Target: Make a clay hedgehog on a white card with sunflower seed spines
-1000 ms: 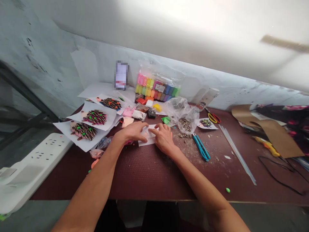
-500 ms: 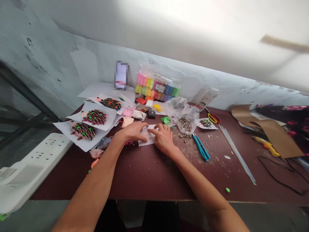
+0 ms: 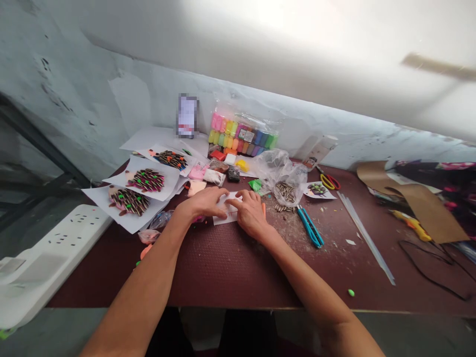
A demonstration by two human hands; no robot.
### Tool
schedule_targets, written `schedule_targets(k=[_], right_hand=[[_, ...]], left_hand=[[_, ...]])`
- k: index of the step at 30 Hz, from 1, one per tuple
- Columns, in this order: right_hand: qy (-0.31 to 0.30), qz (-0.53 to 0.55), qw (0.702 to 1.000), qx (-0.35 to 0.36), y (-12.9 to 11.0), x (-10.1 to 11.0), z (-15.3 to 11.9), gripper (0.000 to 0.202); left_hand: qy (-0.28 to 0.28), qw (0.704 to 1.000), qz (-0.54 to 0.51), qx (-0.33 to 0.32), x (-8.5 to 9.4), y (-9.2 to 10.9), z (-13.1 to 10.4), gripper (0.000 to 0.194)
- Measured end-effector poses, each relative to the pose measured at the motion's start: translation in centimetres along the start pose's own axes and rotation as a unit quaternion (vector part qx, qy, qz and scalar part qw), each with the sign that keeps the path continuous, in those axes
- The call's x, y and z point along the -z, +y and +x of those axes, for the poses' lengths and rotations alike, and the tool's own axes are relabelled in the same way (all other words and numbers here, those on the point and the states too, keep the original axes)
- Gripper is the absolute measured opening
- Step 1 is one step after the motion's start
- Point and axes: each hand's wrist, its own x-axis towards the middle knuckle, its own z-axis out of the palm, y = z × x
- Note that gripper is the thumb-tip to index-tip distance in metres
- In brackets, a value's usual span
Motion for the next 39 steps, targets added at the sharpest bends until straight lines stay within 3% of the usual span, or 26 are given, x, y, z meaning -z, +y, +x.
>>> schedule_targets(k=[13, 20, 28, 34, 39], right_hand=[[-0.024, 0.005, 1.000, 0.004, -0.6, 0.7, 0.0, 0.031], [0.017, 0.025, 0.999, -0.013, 0.1, 0.4, -0.1, 0.041], [-0.003, 0.021, 1.000, 0.015, -0.2, 0.3, -0.1, 0.034], [0.026, 0.016, 0.999, -0.009, 0.7, 0.2, -0.5, 0.042], [-0.013, -0.026, 1.000, 0.009, 0.5, 0.6, -1.2, 0.041]], left_hand=[[0.003, 1.000, 0.000, 0.000, -0.1, 0.0, 0.1, 0.070], [-0.002, 1.000, 0.001, -0.004, -0.1, -0.2, 0.1, 0.067], [0.002, 1.000, -0.006, 0.000, -0.2, -0.2, 0.2, 0.070], [-0.004, 1.000, -0.003, 0.007, -0.1, -0.2, 0.2, 0.073], [-0.010, 1.000, -0.012, 0.017, 0.0, 0.0, 0.1, 0.078]])
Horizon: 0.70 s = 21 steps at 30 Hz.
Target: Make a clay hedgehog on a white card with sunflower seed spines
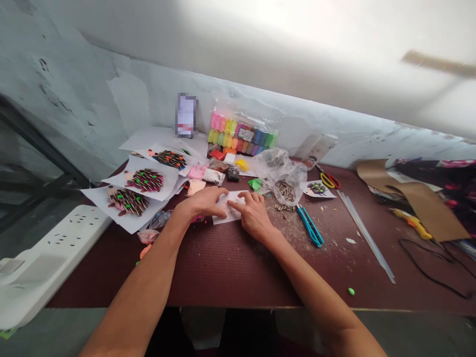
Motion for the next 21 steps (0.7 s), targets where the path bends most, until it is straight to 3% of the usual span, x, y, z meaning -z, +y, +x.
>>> schedule_targets(k=[9, 21], right_hand=[[-0.045, -0.034, 0.998, 0.012, -0.4, 0.7, -0.7, 0.043], [-0.027, 0.011, 0.999, 0.021, -0.3, 0.4, -1.2, 0.044]], left_hand=[[-0.001, 1.000, -0.004, 0.005, 0.0, -0.1, 0.0, 0.078], [0.000, 1.000, -0.011, 0.002, 0.0, -0.2, -0.1, 0.078]])
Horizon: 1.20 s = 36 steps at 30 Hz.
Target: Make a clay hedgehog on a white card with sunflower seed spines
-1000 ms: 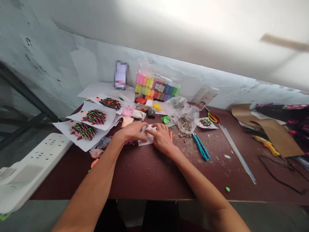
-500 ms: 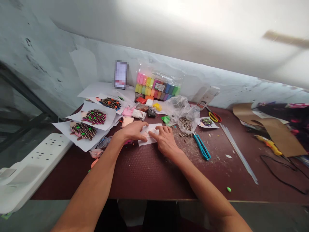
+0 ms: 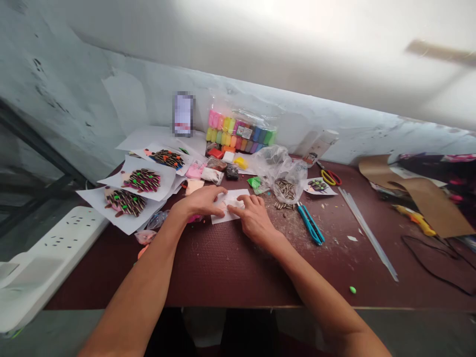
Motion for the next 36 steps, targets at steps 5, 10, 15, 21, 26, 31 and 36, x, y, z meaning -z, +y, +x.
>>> schedule_targets(k=[5, 10, 15, 21, 26, 31, 36], right_hand=[[0.018, 0.007, 1.000, -0.015, -0.22, 0.06, 0.10, 0.043], [0.021, -0.011, 1.000, -0.012, -0.49, -0.29, 0.68, 0.043], [0.019, -0.028, 0.999, -0.015, -0.32, -0.24, 0.80, 0.039], [0.013, -0.041, 0.998, -0.048, -0.01, -0.11, 0.75, 0.043], [0.015, -0.058, 0.997, -0.047, -0.19, 0.05, 0.90, 0.040], [0.019, -0.062, 0.997, -0.051, -0.34, 0.24, 0.79, 0.038], [0.021, -0.040, 0.998, -0.034, -0.26, -0.24, 0.66, 0.043]], left_hand=[[0.004, 1.000, 0.005, -0.005, 0.02, 0.07, -0.02, 0.078], [0.004, 1.000, 0.004, -0.003, 0.07, 0.10, -0.02, 0.077], [-0.003, 1.000, 0.011, -0.002, 0.01, 0.02, 0.09, 0.078], [0.000, 1.000, 0.006, -0.005, 0.04, 0.05, 0.01, 0.077], [0.001, 1.000, 0.008, 0.001, 0.04, 0.12, -0.05, 0.077], [0.002, 1.000, 0.003, 0.000, 0.03, 0.14, 0.01, 0.077], [-0.001, 1.000, 0.002, 0.000, 0.05, 0.11, 0.01, 0.077]])
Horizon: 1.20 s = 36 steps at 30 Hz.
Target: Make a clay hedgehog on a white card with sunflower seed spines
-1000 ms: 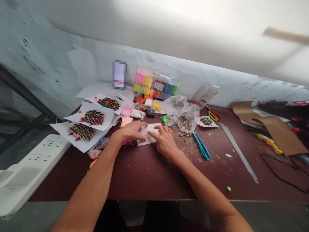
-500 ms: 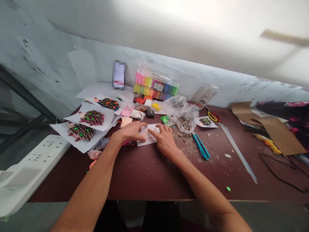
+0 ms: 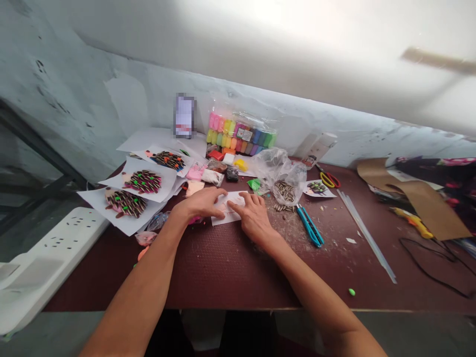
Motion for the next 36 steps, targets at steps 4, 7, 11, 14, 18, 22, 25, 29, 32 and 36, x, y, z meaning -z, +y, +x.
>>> schedule_targets(k=[4, 7, 11, 14, 18, 22, 25, 29, 32, 36], right_hand=[[-0.004, 0.008, 1.000, 0.005, 0.0, -0.3, 0.3, 0.040], [0.001, 0.007, 1.000, 0.008, -0.1, -0.3, 0.6, 0.038], [0.002, 0.017, 1.000, 0.007, -0.1, -0.2, 0.8, 0.038], [-0.005, 0.040, 0.999, -0.009, 0.0, -0.1, 0.8, 0.038], [0.013, 0.074, 0.997, -0.032, 0.0, 0.0, 0.8, 0.043], [0.004, 0.059, 0.998, -0.031, -0.1, -0.1, 1.0, 0.043], [-0.009, 0.054, 0.998, -0.023, -0.2, -0.3, 1.1, 0.041], [-0.012, 0.055, 0.998, -0.016, -0.3, -0.2, 1.3, 0.038], [-0.017, 0.060, 0.998, -0.017, -0.5, 0.0, 1.2, 0.038], [-0.014, 0.071, 0.997, -0.017, -0.6, 0.1, 1.2, 0.038]], left_hand=[[0.001, 1.000, 0.000, -0.002, 0.0, 0.0, 0.0, 0.077], [-0.002, 1.000, 0.002, 0.000, 0.1, 0.2, 0.0, 0.077], [-0.001, 1.000, 0.005, 0.004, 0.1, 0.3, -0.1, 0.075], [0.001, 1.000, 0.004, -0.001, 0.0, 0.1, 0.0, 0.075], [-0.001, 1.000, 0.006, -0.006, -0.1, 0.0, 0.1, 0.074], [0.001, 1.000, 0.005, -0.005, 0.0, 0.1, 0.0, 0.074], [0.004, 1.000, 0.006, -0.004, 0.1, 0.1, 0.0, 0.074], [0.002, 1.000, 0.012, -0.007, 0.0, 0.0, 0.1, 0.074], [0.003, 1.000, 0.006, -0.013, -0.1, -0.2, 0.2, 0.074], [0.007, 1.000, 0.004, -0.020, -0.2, -0.3, 0.3, 0.073]])
